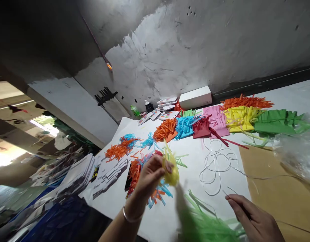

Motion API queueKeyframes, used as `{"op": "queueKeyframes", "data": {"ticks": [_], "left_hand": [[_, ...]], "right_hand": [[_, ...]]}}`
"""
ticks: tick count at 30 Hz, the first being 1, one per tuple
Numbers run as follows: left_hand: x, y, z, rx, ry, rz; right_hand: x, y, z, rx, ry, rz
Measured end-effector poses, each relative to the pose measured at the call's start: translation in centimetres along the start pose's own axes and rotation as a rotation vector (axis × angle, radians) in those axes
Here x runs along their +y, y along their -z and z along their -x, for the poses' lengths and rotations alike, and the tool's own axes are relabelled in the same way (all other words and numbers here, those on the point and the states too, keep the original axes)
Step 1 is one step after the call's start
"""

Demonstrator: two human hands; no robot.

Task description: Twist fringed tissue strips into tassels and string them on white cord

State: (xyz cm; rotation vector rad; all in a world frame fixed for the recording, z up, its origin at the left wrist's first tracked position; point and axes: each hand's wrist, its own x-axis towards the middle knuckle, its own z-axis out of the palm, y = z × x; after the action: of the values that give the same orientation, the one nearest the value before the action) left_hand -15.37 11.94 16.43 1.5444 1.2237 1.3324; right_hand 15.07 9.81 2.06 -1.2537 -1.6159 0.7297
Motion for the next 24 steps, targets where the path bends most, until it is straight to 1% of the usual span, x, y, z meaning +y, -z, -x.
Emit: {"op": "queueKeyframes", "data": {"ticks": [2, 4, 6, 9, 12, 17, 21, 24], "left_hand": [[-0.6, -3.7, 2.3, -0.077, 0.123, 0.282], [-1.3, -6.6, 3.9, -0.096, 0.235, 0.468], [-2.0, -8.7, 4.9, -0.075, 0.314, 0.553], [-2.7, -10.6, 5.7, -0.042, 0.389, 0.624], [-3.0, -11.6, 6.2, -0.029, 0.409, 0.631], [-3.6, -12.1, 6.8, 0.041, 0.419, 0.562], [-4.1, -12.2, 7.1, 0.057, 0.383, 0.479], [-4.5, -12.1, 7.3, 0.075, 0.321, 0.351]], "right_hand": [[-1.9, 0.9, 0.2, -0.017, 0.154, -0.027], [-4.1, 1.6, 0.6, -0.036, 0.243, -0.034], [-6.1, 2.0, 0.9, -0.033, 0.29, -0.006], [-7.8, 1.9, 1.1, -0.018, 0.368, 0.059], [-8.2, 1.5, 1.1, -0.019, 0.399, 0.114], [-8.1, 1.1, 1.2, -0.06, 0.379, 0.167], [-8.2, 1.2, 1.3, -0.058, 0.339, 0.183], [-8.2, 1.1, 1.3, -0.061, 0.346, 0.206]]}}
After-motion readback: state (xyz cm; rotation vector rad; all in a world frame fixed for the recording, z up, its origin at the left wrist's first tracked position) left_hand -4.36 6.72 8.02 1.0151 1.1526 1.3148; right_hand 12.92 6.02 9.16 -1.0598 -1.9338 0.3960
